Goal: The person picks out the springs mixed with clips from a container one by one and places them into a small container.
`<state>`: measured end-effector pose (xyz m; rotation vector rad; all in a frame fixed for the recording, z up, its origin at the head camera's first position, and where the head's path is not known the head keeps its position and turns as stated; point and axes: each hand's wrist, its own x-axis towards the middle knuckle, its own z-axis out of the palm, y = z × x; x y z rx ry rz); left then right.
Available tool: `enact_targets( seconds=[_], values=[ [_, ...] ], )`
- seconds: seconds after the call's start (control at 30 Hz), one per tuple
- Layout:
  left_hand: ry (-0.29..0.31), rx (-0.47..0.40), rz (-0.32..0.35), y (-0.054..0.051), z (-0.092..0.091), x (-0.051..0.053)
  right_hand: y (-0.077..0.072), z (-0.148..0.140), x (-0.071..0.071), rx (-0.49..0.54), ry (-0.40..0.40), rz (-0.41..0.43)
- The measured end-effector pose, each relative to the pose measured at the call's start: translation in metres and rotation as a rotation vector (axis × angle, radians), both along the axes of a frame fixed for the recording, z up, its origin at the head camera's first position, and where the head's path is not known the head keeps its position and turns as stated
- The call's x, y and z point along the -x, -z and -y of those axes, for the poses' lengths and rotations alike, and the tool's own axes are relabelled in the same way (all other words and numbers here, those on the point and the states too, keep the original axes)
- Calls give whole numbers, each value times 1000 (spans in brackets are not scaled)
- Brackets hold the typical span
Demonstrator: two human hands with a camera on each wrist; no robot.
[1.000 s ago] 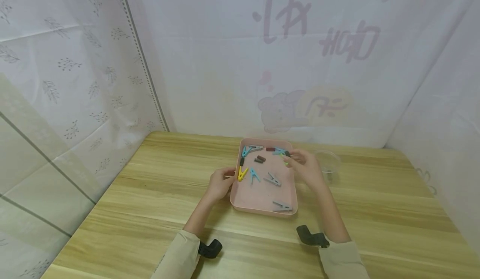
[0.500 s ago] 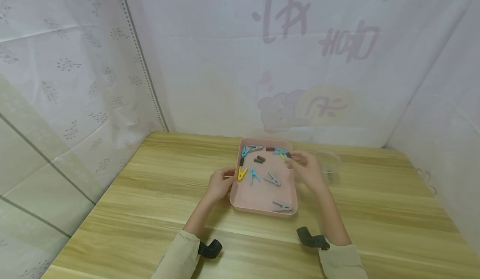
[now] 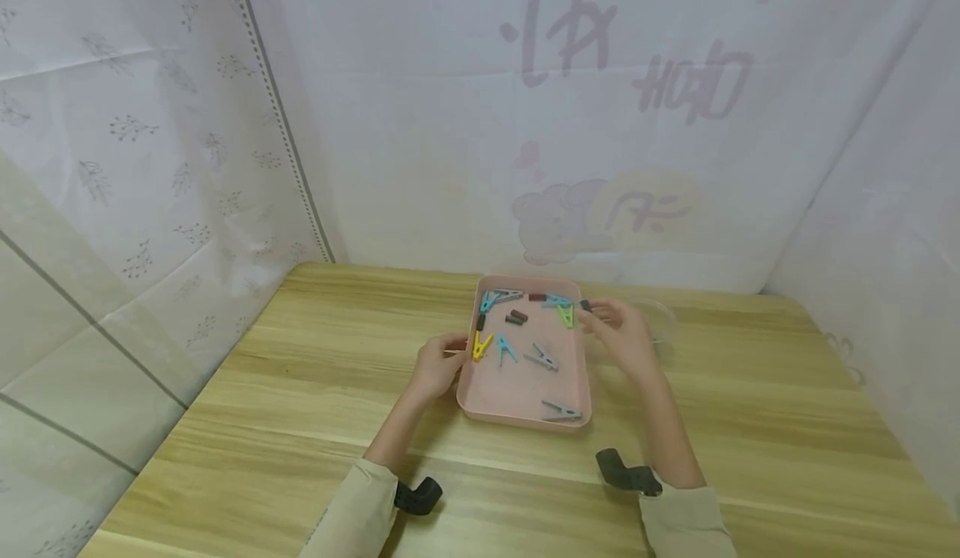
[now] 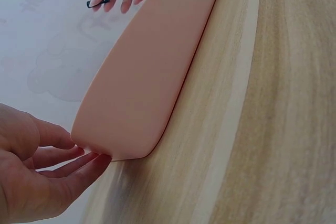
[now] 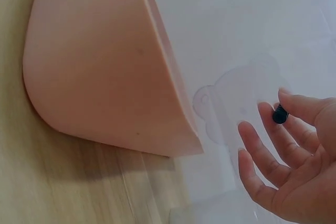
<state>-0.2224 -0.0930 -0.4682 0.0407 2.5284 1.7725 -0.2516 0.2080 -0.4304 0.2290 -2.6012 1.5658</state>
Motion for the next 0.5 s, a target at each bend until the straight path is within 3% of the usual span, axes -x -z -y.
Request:
enact_targets(
  seconds=[0.5],
  values=[
    [4, 0, -1, 0, 0, 0, -5, -11, -3, 12, 42, 9]
  ],
)
